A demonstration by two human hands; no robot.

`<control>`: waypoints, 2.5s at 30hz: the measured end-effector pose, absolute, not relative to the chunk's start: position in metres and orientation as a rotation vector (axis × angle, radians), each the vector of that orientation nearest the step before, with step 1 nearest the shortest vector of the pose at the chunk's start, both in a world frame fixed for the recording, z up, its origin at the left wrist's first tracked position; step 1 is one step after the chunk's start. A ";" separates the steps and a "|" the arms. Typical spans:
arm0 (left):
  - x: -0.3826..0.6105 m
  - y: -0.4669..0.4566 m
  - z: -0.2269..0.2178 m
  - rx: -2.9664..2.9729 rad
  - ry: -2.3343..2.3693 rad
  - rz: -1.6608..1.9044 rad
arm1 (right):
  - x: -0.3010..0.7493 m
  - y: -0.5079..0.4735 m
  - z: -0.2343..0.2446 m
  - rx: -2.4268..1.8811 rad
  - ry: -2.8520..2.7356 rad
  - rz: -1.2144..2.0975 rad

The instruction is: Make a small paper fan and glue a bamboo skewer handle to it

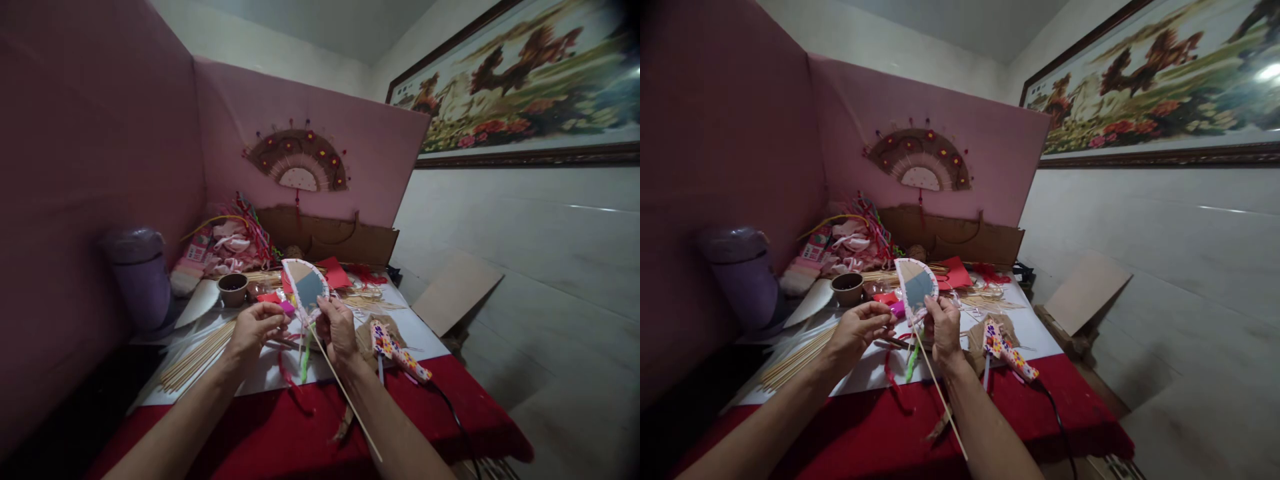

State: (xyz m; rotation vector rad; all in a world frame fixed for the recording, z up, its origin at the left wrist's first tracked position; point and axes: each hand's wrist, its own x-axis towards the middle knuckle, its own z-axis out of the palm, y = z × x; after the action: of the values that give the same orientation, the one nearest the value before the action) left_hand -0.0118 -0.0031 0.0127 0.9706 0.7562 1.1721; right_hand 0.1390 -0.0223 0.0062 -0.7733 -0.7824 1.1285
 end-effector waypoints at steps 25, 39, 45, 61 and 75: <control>-0.007 -0.019 0.018 1.226 0.534 0.967 | 0.136 -0.026 0.005 -0.875 -1.120 1.043; -0.013 -0.015 0.021 1.056 0.545 1.014 | 0.136 -0.029 0.004 -0.792 -1.055 1.281; -0.015 -0.012 0.021 0.967 0.543 1.057 | 0.136 -0.025 0.002 -0.754 -1.007 1.396; -0.013 -0.011 0.021 0.732 0.599 1.251 | 0.130 -0.027 -0.001 -0.752 -1.037 1.192; -0.008 -0.012 0.016 0.652 0.468 1.267 | 0.126 -0.028 0.000 -0.743 -1.034 1.125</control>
State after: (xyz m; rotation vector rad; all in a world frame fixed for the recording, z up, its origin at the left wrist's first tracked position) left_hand -0.0083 -0.0120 0.0161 0.6524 0.4685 1.2674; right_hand 0.1259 -0.0282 0.0004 -0.7430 -1.0337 1.1254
